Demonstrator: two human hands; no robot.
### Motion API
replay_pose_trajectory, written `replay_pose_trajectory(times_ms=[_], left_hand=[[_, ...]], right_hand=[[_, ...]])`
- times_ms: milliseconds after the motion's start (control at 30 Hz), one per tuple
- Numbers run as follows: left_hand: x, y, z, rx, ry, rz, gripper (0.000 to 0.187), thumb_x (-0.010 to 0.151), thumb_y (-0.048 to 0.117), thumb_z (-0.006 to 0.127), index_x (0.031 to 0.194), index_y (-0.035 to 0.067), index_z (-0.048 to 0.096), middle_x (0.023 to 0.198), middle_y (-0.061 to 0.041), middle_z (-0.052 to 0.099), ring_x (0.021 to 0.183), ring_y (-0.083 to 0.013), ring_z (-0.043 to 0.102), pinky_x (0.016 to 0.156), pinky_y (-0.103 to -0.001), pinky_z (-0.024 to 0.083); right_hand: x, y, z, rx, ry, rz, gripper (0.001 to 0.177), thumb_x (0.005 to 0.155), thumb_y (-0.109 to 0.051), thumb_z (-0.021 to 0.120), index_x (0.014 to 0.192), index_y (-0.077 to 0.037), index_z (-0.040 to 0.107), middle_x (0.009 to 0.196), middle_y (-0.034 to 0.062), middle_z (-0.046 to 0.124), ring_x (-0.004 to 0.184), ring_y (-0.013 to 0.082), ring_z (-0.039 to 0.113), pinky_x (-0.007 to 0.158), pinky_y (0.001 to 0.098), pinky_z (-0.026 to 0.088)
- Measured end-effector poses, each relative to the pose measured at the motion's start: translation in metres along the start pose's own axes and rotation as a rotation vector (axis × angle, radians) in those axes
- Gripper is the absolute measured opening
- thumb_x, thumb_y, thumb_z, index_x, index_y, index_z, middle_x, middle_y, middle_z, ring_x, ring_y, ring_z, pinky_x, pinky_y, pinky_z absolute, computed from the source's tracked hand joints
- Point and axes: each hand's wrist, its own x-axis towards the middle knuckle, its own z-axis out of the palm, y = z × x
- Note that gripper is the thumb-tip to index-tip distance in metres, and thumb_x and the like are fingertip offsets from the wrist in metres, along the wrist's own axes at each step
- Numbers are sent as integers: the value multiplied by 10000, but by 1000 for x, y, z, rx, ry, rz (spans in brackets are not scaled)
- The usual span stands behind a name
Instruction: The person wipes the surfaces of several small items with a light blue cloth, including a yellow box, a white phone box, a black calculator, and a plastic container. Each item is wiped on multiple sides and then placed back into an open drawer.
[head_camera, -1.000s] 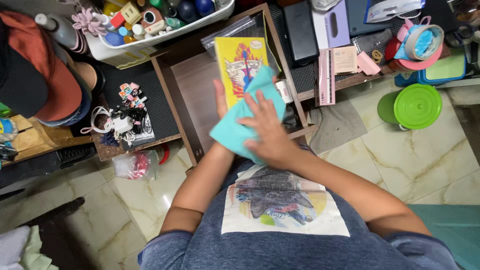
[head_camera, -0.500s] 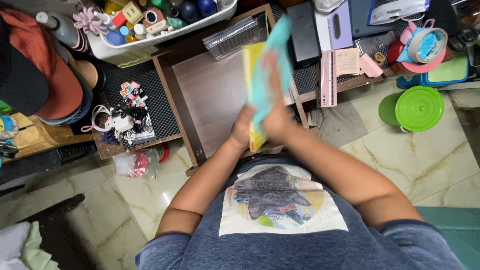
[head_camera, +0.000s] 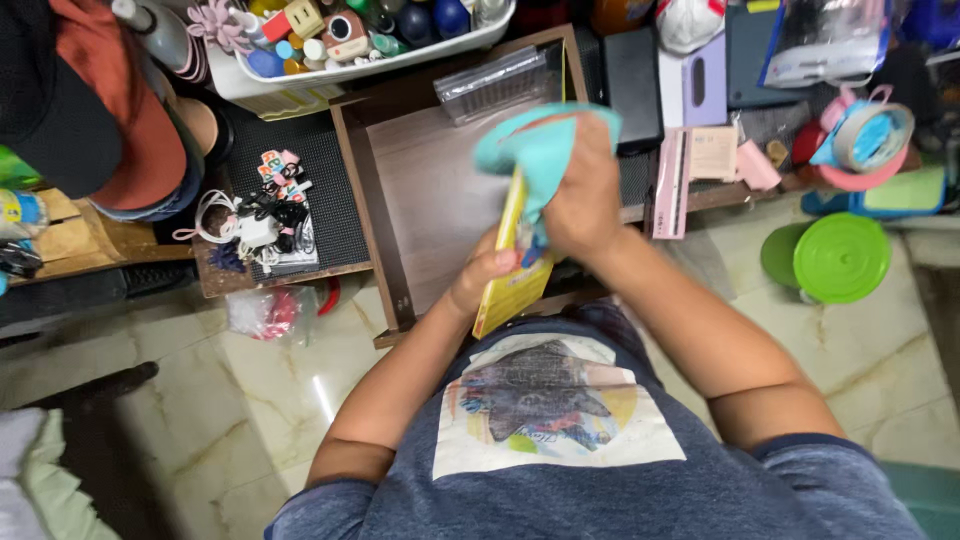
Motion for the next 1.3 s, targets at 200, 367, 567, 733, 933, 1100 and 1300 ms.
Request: replay_pose_trajectory(times_ms=[200,367,567,733,933,1100,1300], left_hand=[[-13,13,2,-7,47,133,883,806,518,722,1431,-46,456,1274,-133,617,1162,-233,643,1060,-370,518],[-6,15,2,-12,28,71,834,874,475,725,1428,-88,459,1147,-160,586,1044,-247,600,965,-389,492],[-10,19,3,18,55,124,866,808,476,728,1436,-54,455,1299,-153,621,1199,-253,629,1086,-395,505],[0,20,7,55,22,98,878,855,480,743,1439,-106,449,1212,-150,595,1104,-230,603,1021,-379,492],[4,20,19,73,73,119,893,834,501,733,1464,-68,455,1261,-152,601,1132,-204,610,1016,-338,516],[8,25,21,83,123,144,849,806,479,734,1409,-57,469,1225,-138,608,1103,-196,624,983,-325,530],[18,12,17,95,147,124,778,862,485,698,1404,-37,498,1058,-81,577,897,-136,554,763,-265,460]], right_hand=[[5,4,-5,-48,-20,-11,205,1020,-152,558,1103,-97,737,1139,93,712,1141,284,652,1055,431,396],[7,2,0,-65,-34,-43,233,1024,-179,559,1143,-82,734,1159,93,713,1162,278,642,1082,446,380],[11,7,-9,-68,-7,-63,227,1025,-178,553,1119,-87,739,1165,46,740,1188,276,637,1079,449,374],[9,10,-15,-78,-34,-36,229,1033,-181,554,1137,-81,732,1209,41,741,1210,275,626,1091,456,382],[12,16,-14,4,-19,-73,229,1004,-199,579,1116,-73,736,1169,106,699,1149,298,610,1060,456,400],[23,22,-11,-30,-26,-50,267,1030,-192,520,1137,-65,728,1185,82,735,1181,315,624,1068,456,409],[23,23,2,71,-41,-161,258,1003,-191,527,1093,-47,722,1148,82,739,1099,302,644,1064,469,407]])
